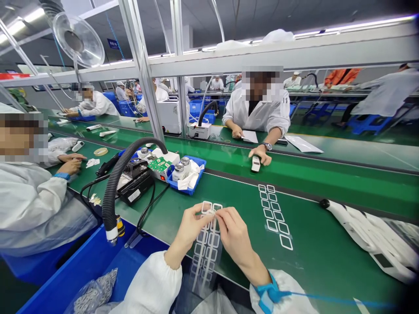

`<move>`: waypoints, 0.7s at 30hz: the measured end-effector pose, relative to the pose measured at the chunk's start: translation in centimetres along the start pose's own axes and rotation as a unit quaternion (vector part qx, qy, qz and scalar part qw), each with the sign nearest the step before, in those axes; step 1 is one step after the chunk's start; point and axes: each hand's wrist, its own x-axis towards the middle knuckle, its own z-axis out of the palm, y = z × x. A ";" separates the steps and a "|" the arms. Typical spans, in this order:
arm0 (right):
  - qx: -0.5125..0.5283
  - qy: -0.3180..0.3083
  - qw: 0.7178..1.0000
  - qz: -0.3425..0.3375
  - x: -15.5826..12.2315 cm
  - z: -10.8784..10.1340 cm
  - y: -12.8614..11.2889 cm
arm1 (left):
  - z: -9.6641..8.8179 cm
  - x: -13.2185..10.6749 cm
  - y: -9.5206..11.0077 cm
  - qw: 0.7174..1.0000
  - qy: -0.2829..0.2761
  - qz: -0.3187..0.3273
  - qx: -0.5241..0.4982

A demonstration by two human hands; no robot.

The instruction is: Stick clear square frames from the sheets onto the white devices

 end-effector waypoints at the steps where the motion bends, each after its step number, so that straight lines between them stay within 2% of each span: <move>1: -0.002 0.006 1.000 0.005 0.3 0.1 0.4 | -0.1 0.0 0.3 0.999 -0.013 -0.019 -0.035; 4: 0.001 0.008 1.000 0.014 0.9 0.4 1.5 | -0.2 0.0 0.8 0.995 -0.044 -0.032 -0.088; 6: 0.001 0.003 1.000 0.016 1.0 0.6 2.0 | -0.2 0.1 0.8 0.994 -0.046 -0.029 -0.097; 10: -0.001 -0.006 1.000 0.027 1.0 0.1 2.0 | 0.1 2.0 0.4 0.990 0.013 -0.051 -0.127; 13: 0.014 -0.023 0.998 0.062 -0.9 -2.1 1.6 | 0.3 4.9 0.7 0.985 0.068 -0.048 -0.149; 16: 0.020 -0.058 0.987 0.150 -6.6 -6.4 1.2 | 0.5 8.3 1.4 0.981 0.100 -0.034 -0.165; 19: -0.019 -0.084 0.957 0.278 -16.0 -12.1 0.0 | 0.8 10.7 2.2 0.976 0.122 -0.017 -0.177; 21: -0.073 -0.061 0.931 0.352 -22.5 -15.9 -1.9 | 0.9 11.7 2.7 0.975 0.130 -0.008 -0.181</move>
